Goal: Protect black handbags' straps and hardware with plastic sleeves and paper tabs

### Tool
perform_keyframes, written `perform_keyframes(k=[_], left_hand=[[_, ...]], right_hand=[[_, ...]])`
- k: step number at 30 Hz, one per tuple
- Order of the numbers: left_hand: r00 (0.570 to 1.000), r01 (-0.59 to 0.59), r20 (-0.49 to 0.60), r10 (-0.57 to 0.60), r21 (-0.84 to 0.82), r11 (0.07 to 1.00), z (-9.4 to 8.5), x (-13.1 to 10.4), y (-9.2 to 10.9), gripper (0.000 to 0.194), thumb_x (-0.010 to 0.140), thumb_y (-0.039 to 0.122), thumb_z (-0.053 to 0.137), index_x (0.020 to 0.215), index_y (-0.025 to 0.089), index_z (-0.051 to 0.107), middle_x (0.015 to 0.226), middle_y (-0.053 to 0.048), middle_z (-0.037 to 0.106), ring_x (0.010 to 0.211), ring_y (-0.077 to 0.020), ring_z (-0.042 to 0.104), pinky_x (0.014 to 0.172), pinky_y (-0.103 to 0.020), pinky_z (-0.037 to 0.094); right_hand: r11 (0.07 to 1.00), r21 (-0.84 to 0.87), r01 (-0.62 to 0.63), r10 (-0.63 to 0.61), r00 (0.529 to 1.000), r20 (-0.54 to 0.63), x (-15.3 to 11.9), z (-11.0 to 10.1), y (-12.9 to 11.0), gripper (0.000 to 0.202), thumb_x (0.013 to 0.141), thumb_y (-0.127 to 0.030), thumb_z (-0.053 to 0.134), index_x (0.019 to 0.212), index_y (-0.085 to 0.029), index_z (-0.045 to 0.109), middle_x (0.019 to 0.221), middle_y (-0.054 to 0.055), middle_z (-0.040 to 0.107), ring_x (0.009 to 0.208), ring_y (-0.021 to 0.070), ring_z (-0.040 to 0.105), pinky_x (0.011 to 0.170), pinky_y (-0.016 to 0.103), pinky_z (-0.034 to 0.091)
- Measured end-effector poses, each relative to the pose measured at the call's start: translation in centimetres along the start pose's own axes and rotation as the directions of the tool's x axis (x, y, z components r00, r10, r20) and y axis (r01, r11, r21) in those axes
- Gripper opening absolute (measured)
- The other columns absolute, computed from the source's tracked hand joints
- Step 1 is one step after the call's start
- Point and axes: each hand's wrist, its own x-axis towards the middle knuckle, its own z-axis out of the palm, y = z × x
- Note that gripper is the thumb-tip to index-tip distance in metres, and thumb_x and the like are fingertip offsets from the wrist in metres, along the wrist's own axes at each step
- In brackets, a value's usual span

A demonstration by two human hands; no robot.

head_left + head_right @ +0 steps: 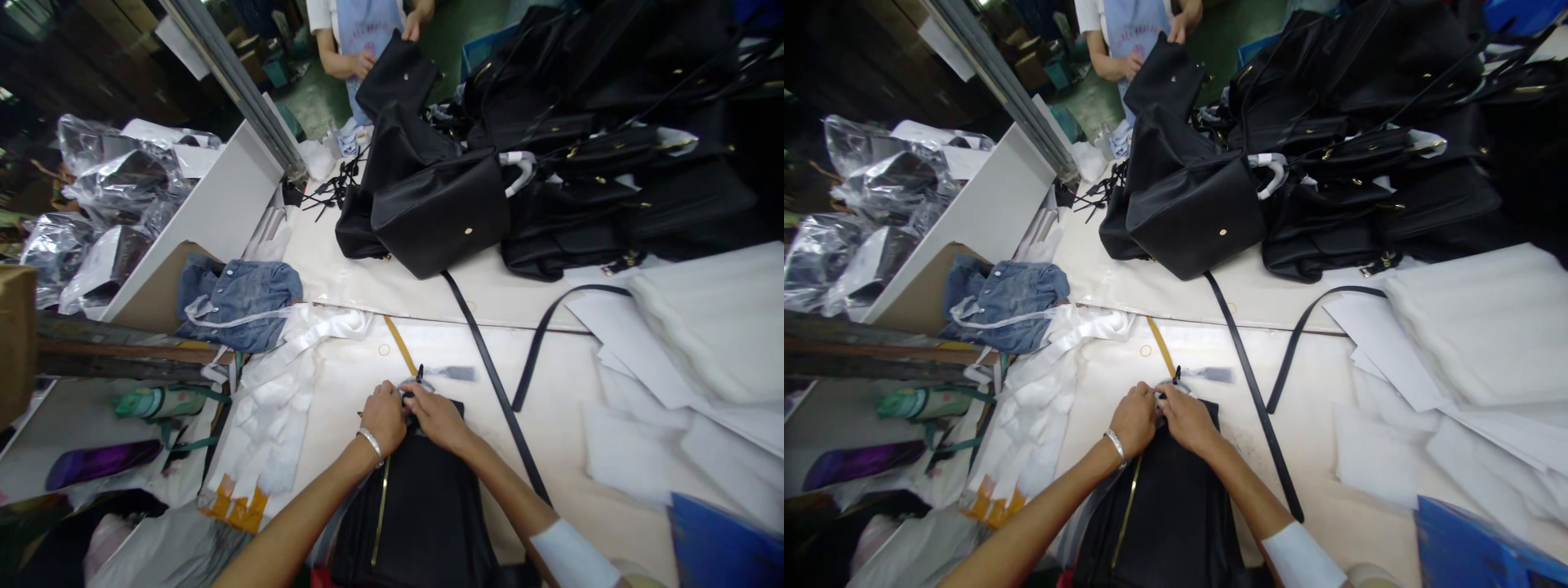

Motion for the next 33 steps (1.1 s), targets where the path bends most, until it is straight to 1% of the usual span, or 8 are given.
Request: perform_keyframes(k=[4,7,10,16,21,25,30,33], left_hand=[[0.999,-0.024,-0.027,0.025,0.053,0.998,0.3,0.1,0.0,0.024,0.08,0.015,0.043,0.1,0.014,0.056,0.104,-0.012,0.05,0.096,-0.0243,0.048,0.08,-0.036,0.041],[0.998,-0.037,-0.042,0.039,0.034,0.999,0.3,0.1,-0.3,0.022,0.08,0.015,0.044,0.097,0.014,0.056,0.105,-0.012,0.049,0.096,-0.0232,0.047,0.082,-0.035,0.041],[0.998,-0.033,-0.052,0.033,0.008,0.999,0.3,0.0,-0.4,0.02,0.08,0.015,0.044,0.096,0.014,0.056,0.105,-0.011,0.049,0.094,-0.0217,0.047,0.082,-0.034,0.041],[0.999,-0.021,-0.042,0.022,0.004,1.0,0.2,-0.2,0.7,0.024,0.077,0.012,0.045,0.098,0.014,0.057,0.107,-0.012,0.048,0.097,-0.0239,0.045,0.082,-0.035,0.039],[0.998,-0.045,-0.051,0.046,0.032,0.999,-0.1,-0.2,1.9,0.027,0.078,0.012,0.044,0.101,0.014,0.057,0.112,-0.013,0.046,0.103,-0.0274,0.04,0.083,-0.04,0.036],[0.999,-0.048,-0.023,0.049,0.057,0.997,-0.1,0.4,2.5,0.027,0.077,0.013,0.044,0.1,0.012,0.059,0.11,-0.015,0.047,0.103,-0.029,0.039,0.085,-0.043,0.035],[0.994,-0.099,-0.027,0.102,0.089,0.991,0.6,1.2,3.3,0.024,0.076,0.017,0.047,0.094,0.011,0.062,0.108,-0.016,0.049,0.104,-0.0308,0.039,0.085,-0.045,0.035],[0.992,-0.122,0.041,0.119,0.08,0.989,1.2,1.6,3.7,0.024,0.079,0.018,0.045,0.093,0.011,0.064,0.111,-0.018,0.05,0.108,-0.0317,0.04,0.088,-0.046,0.036]], right_hand=[[0.964,-0.266,0.003,-0.037,0.992,-0.124,-1.6,-1.0,0.4,0.03,0.089,-0.017,0.04,0.116,-0.02,0.052,0.102,0.008,0.062,0.095,0.0214,0.056,0.081,0.03,0.04],[0.931,-0.362,-0.045,0.004,0.993,-0.115,-2.5,-1.3,0.9,0.021,0.087,-0.016,0.045,0.103,-0.021,0.059,0.098,0.007,0.06,0.088,0.02,0.057,0.075,0.028,0.04],[0.949,-0.306,-0.071,0.046,0.995,-0.088,-2.6,-0.8,1.4,0.017,0.086,-0.017,0.048,0.098,-0.021,0.06,0.096,0.005,0.059,0.081,0.0167,0.058,0.07,0.025,0.039],[0.982,-0.172,-0.08,0.054,0.987,-0.151,-3.3,0.6,1.1,0.018,0.085,-0.013,0.047,0.094,-0.021,0.061,0.093,0.004,0.057,0.081,0.0152,0.056,0.07,0.024,0.041],[0.966,-0.224,-0.127,0.069,0.966,-0.249,-4.3,0.7,0.8,0.025,0.088,-0.011,0.038,0.095,-0.019,0.061,0.095,0.008,0.058,0.085,0.018,0.055,0.075,0.027,0.042],[0.962,-0.247,-0.113,0.06,0.975,-0.215,-4.2,0.7,1.3,0.028,0.086,-0.009,0.036,0.095,-0.018,0.061,0.09,0.007,0.06,0.084,0.0191,0.056,0.076,0.029,0.043],[0.98,-0.191,-0.049,0.012,0.981,-0.191,-4.1,1.0,2.1,0.036,0.084,-0.006,0.035,0.113,-0.016,0.054,0.106,0.01,0.061,0.099,0.0196,0.055,0.087,0.03,0.042],[0.98,-0.192,-0.054,0.017,0.982,-0.19,-4.1,0.9,2.3,0.036,0.084,-0.006,0.036,0.116,-0.015,0.051,0.107,0.011,0.061,0.102,0.0209,0.055,0.089,0.032,0.042]])
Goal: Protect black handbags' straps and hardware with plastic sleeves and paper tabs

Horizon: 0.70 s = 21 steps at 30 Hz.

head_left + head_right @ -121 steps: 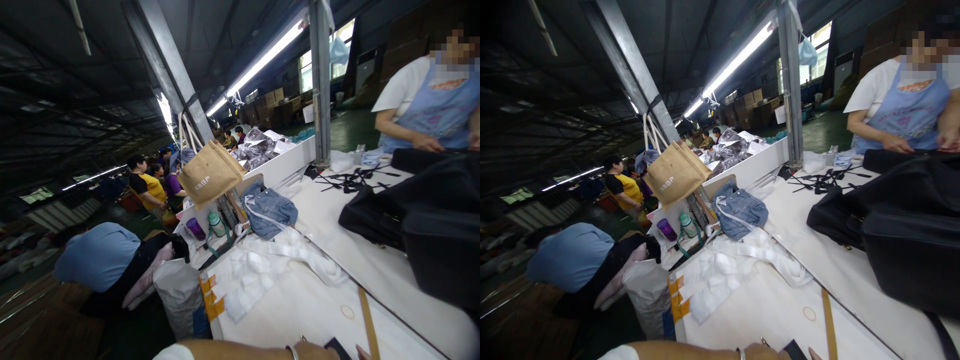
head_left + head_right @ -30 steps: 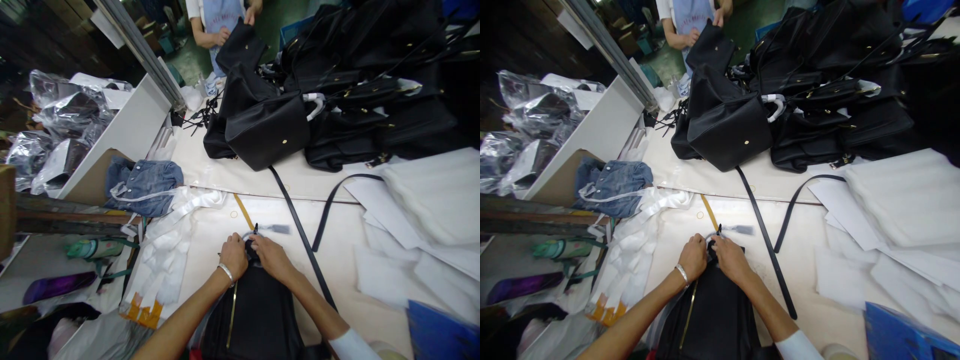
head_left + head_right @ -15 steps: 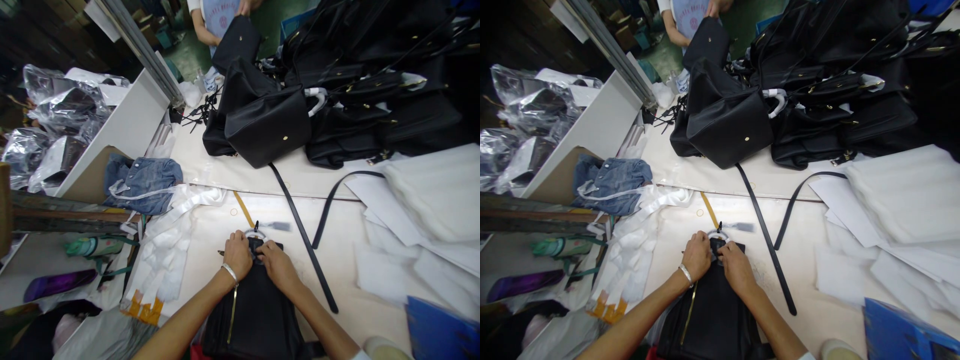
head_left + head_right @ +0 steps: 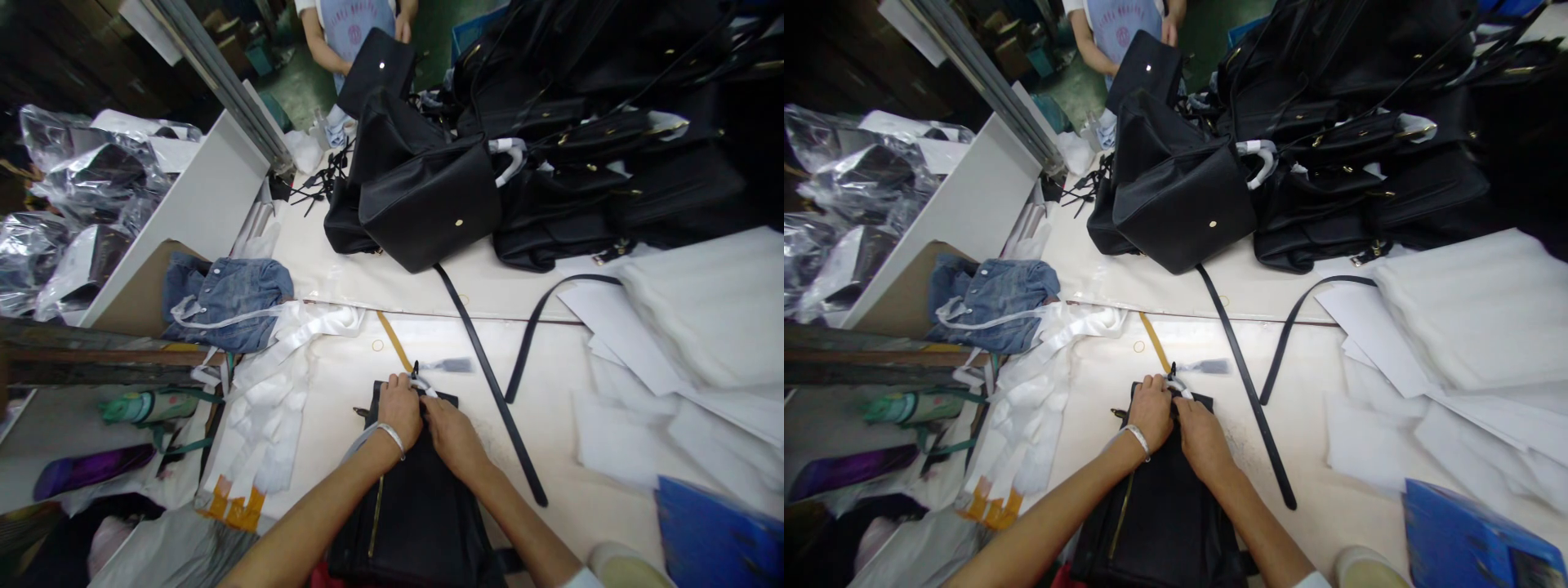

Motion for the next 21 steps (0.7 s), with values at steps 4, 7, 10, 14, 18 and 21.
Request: perform_keyframes(k=[4,7,10,14,18,21], left_hand=[[0.989,-0.02,0.147,0.026,-0.041,0.999,0.4,1.1,-0.5,0.025,0.079,0.02,0.049,0.095,0.012,0.065,0.111,-0.017,0.055,0.104,-0.0284,0.05,0.087,-0.04,0.041],[0.97,-0.035,0.239,0.055,-0.088,0.996,0.3,2.4,-1.3,0.023,0.076,0.025,0.056,0.091,0.013,0.068,0.101,-0.015,0.063,0.097,-0.0279,0.056,0.086,-0.038,0.043],[0.951,-0.041,0.298,0.083,-0.144,0.989,-0.2,3.5,-2.0,0.022,0.072,0.027,0.062,0.087,0.014,0.07,0.093,-0.013,0.067,0.096,-0.029,0.059,0.086,-0.037,0.044],[0.945,-0.038,0.309,0.107,-0.222,0.974,-0.9,3.8,-2.1,0.025,0.063,0.025,0.069,0.087,0.019,0.07,0.091,-0.011,0.069,0.094,-0.0292,0.061,0.084,-0.037,0.047],[0.958,-0.023,0.265,0.108,-0.305,0.952,-1.5,3.0,-1.7,0.023,0.06,0.019,0.069,0.083,0.016,0.07,0.086,-0.012,0.07,0.09,-0.0301,0.062,0.08,-0.037,0.048],[0.977,-0.016,0.19,0.096,-0.384,0.923,-2.4,1.5,-2.3,0.017,0.062,0.017,0.068,0.078,0.012,0.068,0.08,-0.013,0.069,0.086,-0.0292,0.063,0.077,-0.036,0.048]], right_hand=[[0.991,0.089,-0.103,0.108,0.992,-0.061,-1.2,-0.3,-0.4,0.021,0.088,-0.017,0.039,0.102,-0.017,0.054,0.093,0.009,0.063,0.089,0.021,0.059,0.08,0.034,0.046],[0.895,0.336,-0.293,0.264,0.956,0.132,-2.9,0.6,-2.0,0.016,0.088,-0.03,0.043,0.088,-0.019,0.054,0.074,0.003,0.061,0.066,0.0176,0.061,0.062,0.031,0.05],[0.525,0.622,-0.581,0.301,0.81,0.503,-4.1,2.6,-4.7,0.024,0.084,-0.04,0.053,0.094,-0.019,0.051,0.068,0.0,0.06,0.05,0.0135,0.058,0.044,0.025,0.047],[0.066,0.738,-0.671,0.4,0.696,0.597,-3.0,5.2,-7.8,0.029,0.078,-0.042,0.063,0.083,-0.016,0.051,0.068,0.001,0.061,0.048,0.0076,0.055,0.045,0.02,0.048],[-0.063,0.719,-0.692,0.552,0.576,0.603,0.0,7.2,-9.6,0.025,0.083,-0.039,0.056,0.076,-0.015,0.05,0.059,-0.001,0.058,0.039,0.0057,0.048,0.04,0.019,0.045],[-0.026,0.725,-0.689,0.59,0.575,0.568,1.2,8.0,-10.2,0.02,0.086,-0.032,0.051,0.075,-0.016,0.048,0.051,-0.003,0.053,0.034,0.0051,0.043,0.036,0.017,0.041]])
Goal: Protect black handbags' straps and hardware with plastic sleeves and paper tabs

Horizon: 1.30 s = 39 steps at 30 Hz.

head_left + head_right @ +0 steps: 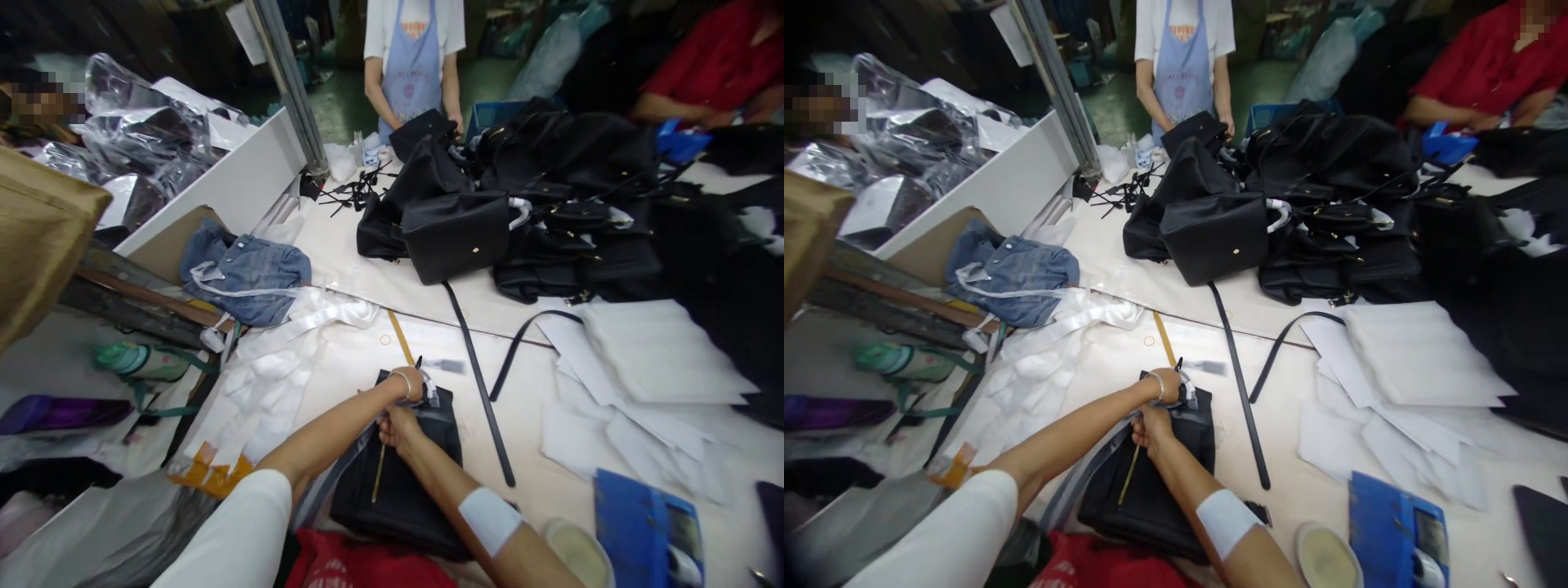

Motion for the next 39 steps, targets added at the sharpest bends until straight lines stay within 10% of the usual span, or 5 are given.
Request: perform_keyframes(k=[7,15,23,35,39], left_hand=[[0.955,-0.139,-0.294,0.044,-0.309,0.941,-1.0,-10.4,-5.9,0.039,0.087,0.043,0.04,0.108,0.014,0.055,0.097,-0.006,0.063,0.088,-0.0172,0.058,0.079,-0.029,0.045],[0.901,0.127,0.233,0.365,-0.948,0.293,3.5,-22.1,-11.8,0.041,0.077,0.05,0.058,0.096,0.013,0.058,0.086,-0.013,0.069,0.072,-0.023,0.064,0.067,-0.034,0.046],[0.89,0.183,0.318,0.325,-0.905,0.384,4.9,-29.4,-19.0,0.036,0.072,0.049,0.065,0.082,0.015,0.062,0.074,-0.007,0.066,0.066,-0.016,0.056,0.062,-0.026,0.039],[0.937,-0.22,-0.278,0.212,-0.94,-0.259,-7.4,-14.5,-8.9,0.014,0.08,0.024,0.06,0.081,0.014,0.051,0.061,0.007,0.034,0.045,-0.0017,0.03,0.041,-0.013,0.028],[0.94,-0.338,-0.338,0.04,-0.941,-0.001,-7.0,-8.1,-7.3,0.022,0.08,0.035,0.056,0.084,0.014,0.051,0.063,0.004,0.045,0.049,-0.0053,0.044,0.047,-0.017,0.039]], right_hand=[[0.974,0.167,0.155,-0.189,0.959,0.211,-2.7,-2.5,-1.4,0.022,0.076,-0.029,0.063,0.069,-0.017,0.047,0.047,-0.008,0.045,0.033,0.0013,0.03,0.035,0.012,0.03],[0.883,0.392,0.258,-0.353,0.915,0.194,-2.3,-2.5,-2.6,0.026,0.071,-0.027,0.07,0.07,-0.018,0.046,0.048,-0.01,0.042,0.033,-0.0008,0.024,0.035,0.012,0.029],[0.796,0.471,0.381,-0.442,0.897,0.022,-2.4,-1.7,-2.7,0.021,0.076,-0.026,0.066,0.073,-0.017,0.048,0.046,-0.01,0.045,0.033,0.0006,0.032,0.038,0.012,0.033],[0.903,0.127,0.411,-0.418,0.765,0.49,-11.9,10.8,7.7,0.059,0.065,-0.043,0.075,0.11,-0.016,0.05,0.077,0.003,0.066,0.069,0.0153,0.063,0.073,0.031,0.046],[0.915,-0.182,0.36,-0.288,0.899,0.329,-10.4,8.0,5.9,0.036,0.077,-0.046,0.057,0.097,-0.016,0.052,0.055,-0.005,0.054,0.037,0.0071,0.042,0.045,0.023,0.041]])
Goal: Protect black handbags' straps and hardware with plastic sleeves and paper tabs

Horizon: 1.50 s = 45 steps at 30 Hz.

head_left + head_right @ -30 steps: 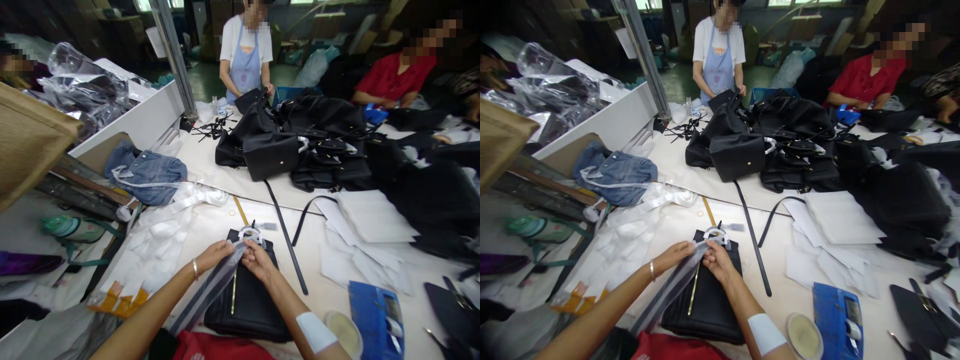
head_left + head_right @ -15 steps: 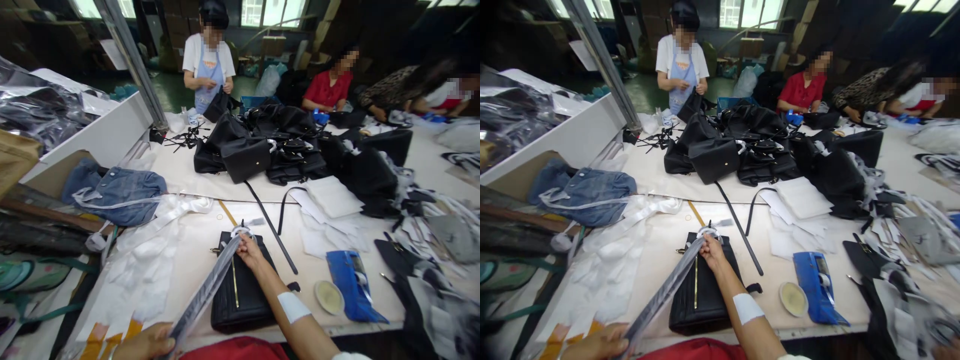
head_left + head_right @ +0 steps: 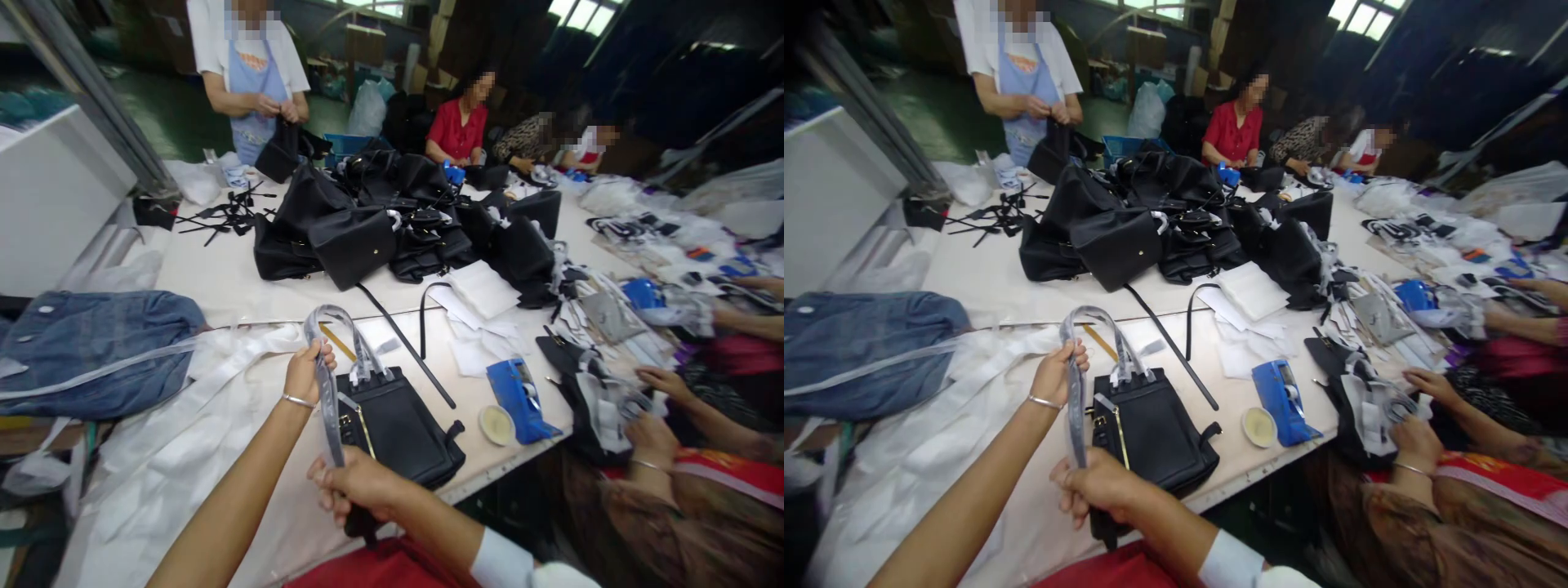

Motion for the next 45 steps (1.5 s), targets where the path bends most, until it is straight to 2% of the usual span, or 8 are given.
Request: perform_keyframes(k=[3,8,15,22,27,30,36,45], left_hand=[[0.998,0.031,-0.059,-0.015,0.278,0.96,-1.2,0.6,-3.5,0.033,0.08,0.045,0.052,0.088,0.014,0.053,0.076,-0.004,0.059,0.065,-0.0139,0.058,0.058,-0.026,0.048],[0.992,-0.106,0.039,0.116,0.747,0.656,-5.0,-4.6,-8.6,0.047,0.072,0.05,0.056,0.103,0.015,0.053,0.105,-0.013,0.058,0.101,-0.028,0.056,0.09,-0.044,0.043],[0.997,-0.054,0.067,-0.042,0.961,0.27,-4.2,-11.5,-10.4,0.055,0.075,0.059,0.048,0.11,0.017,0.047,0.111,-0.013,0.056,0.102,-0.0302,0.057,0.085,-0.043,0.044],[0.999,0.005,-0.002,-0.045,0.999,0.051,-2.5,-11.0,-11.5,0.039,0.084,0.044,0.035,0.107,0.014,0.045,0.102,-0.016,0.059,0.095,-0.0329,0.06,0.079,-0.044,0.045],[0.921,-0.215,0.162,0.356,0.97,0.117,-1.0,-13.0,-13.2,0.04,0.084,0.04,0.037,0.114,0.018,0.05,0.127,-0.015,0.048,0.123,-0.0304,0.042,0.105,-0.045,0.031],[0.949,-0.249,0.156,0.274,0.905,0.345,0.7,-13.9,-13.1,0.034,0.081,0.042,0.046,0.109,0.024,0.056,0.121,-0.008,0.056,0.117,-0.0277,0.048,0.104,-0.04,0.034],[0.986,0.159,-0.148,-0.078,0.675,0.721,3.4,-13.2,-13.3,0.046,0.076,0.059,0.052,0.1,0.021,0.057,0.064,0.003,0.058,0.048,-0.0131,0.049,0.046,-0.024,0.039],[0.974,0.199,-0.205,-0.101,0.542,0.816,5.0,-13.2,-12.4,0.042,0.079,0.056,0.051,0.082,0.015,0.06,0.061,0.001,0.056,0.046,-0.0097,0.042,0.046,-0.022,0.037]], right_hand=[[0.89,-0.452,-0.057,-0.061,0.968,-0.242,0.3,-5.9,-2.8,0.026,0.087,-0.039,0.045,0.104,-0.021,0.049,0.059,-0.006,0.054,0.039,0.0068,0.041,0.045,0.02,0.038],[0.491,-0.775,-0.397,-0.325,0.742,-0.586,1.8,-15.0,-6.1,0.026,0.092,-0.032,0.04,0.11,-0.014,0.048,0.097,0.014,0.063,0.09,0.0232,0.06,0.076,0.034,0.044],[0.449,-0.816,-0.364,-0.431,0.712,-0.555,2.0,-20.2,-3.5,0.05,0.084,-0.033,0.054,0.128,-0.013,0.041,0.124,0.018,0.052,0.113,0.0263,0.05,0.094,0.037,0.036],[0.513,-0.794,-0.326,-0.553,0.582,-0.596,-6.7,-25.3,0.9,0.035,0.09,-0.024,0.038,0.121,-0.014,0.049,0.121,0.014,0.055,0.115,0.0225,0.046,0.097,0.033,0.031],[0.554,-0.777,-0.298,-0.47,0.659,-0.588,-12.0,-26.6,6.4,0.016,0.083,-0.021,0.049,0.09,-0.018,0.063,0.086,0.005,0.068,0.083,0.0187,0.061,0.071,0.025,0.04],[0.577,-0.762,-0.294,-0.448,0.666,-0.597,-14.8,-28.4,7.9,0.015,0.083,-0.021,0.048,0.084,-0.02,0.063,0.075,0.002,0.068,0.073,0.0167,0.061,0.065,0.023,0.037],[0.559,-0.611,-0.561,-0.592,0.246,-0.768,-19.7,-36.1,6.0,0.029,0.093,-0.038,0.036,0.094,-0.02,0.058,0.081,0.005,0.067,0.073,0.019,0.06,0.063,0.027,0.034],[0.187,-0.835,-0.518,-0.673,0.552,-0.493,-11.6,-38.9,3.1,0.037,0.086,-0.01,0.045,0.122,-0.017,0.048,0.119,0.014,0.053,0.107,0.0247,0.048,0.083,0.032,0.036]])
